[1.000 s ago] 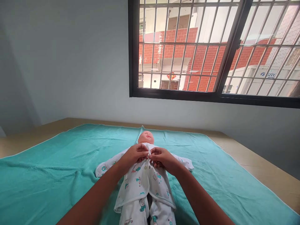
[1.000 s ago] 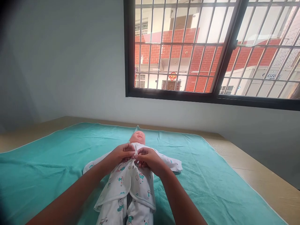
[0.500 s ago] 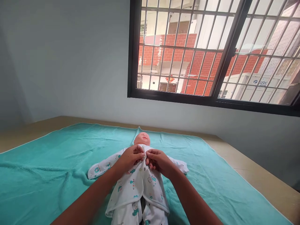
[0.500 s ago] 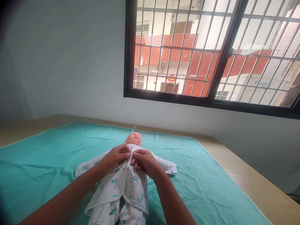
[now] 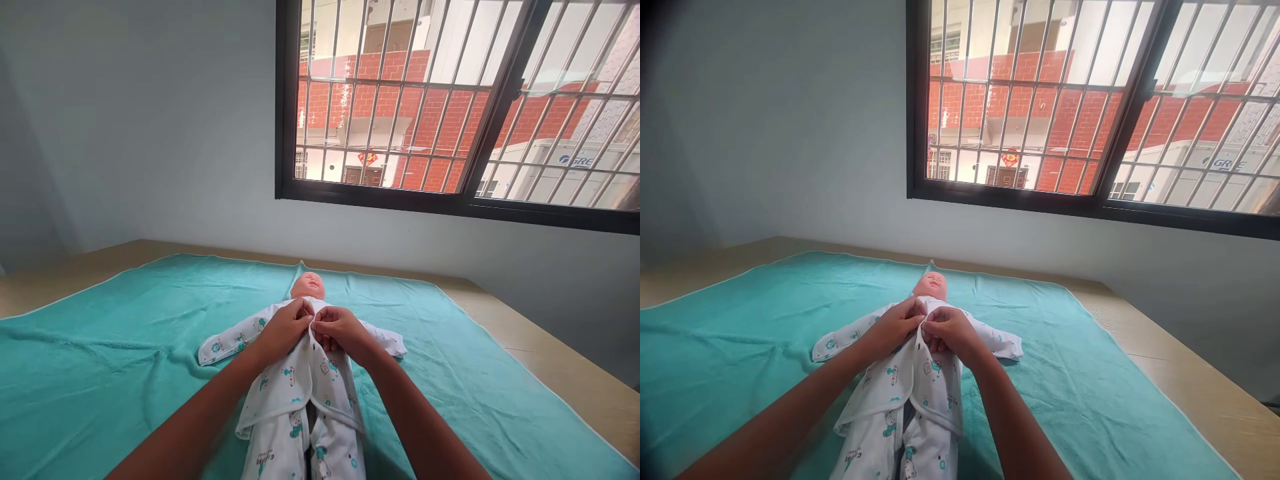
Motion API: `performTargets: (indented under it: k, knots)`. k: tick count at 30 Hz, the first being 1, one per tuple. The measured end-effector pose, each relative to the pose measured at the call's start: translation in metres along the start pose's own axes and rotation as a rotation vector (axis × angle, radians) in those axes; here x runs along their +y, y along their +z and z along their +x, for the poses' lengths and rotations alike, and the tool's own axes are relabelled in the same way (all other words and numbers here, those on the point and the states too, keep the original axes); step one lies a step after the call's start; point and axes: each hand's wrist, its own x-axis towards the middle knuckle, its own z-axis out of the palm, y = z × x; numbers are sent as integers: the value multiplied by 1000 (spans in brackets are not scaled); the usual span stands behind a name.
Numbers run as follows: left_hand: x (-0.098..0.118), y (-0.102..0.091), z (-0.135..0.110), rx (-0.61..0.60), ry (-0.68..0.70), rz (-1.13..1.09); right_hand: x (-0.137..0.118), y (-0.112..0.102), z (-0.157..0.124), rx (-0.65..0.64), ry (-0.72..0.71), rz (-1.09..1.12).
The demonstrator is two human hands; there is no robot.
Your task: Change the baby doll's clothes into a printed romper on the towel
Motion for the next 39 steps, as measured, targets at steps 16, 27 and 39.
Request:
performTargets:
  k: [16,27,39]
  knots:
    - [10,6,-3,59,-11,236,-18,6,-9,-3,51,-124]
    - [-1,0,-2,-1,-28,-44,-8,-1,-6,-1,54,-18]
    - [-4,3,-4,26,-136,-287,-3,-4,-3,-28,65,44]
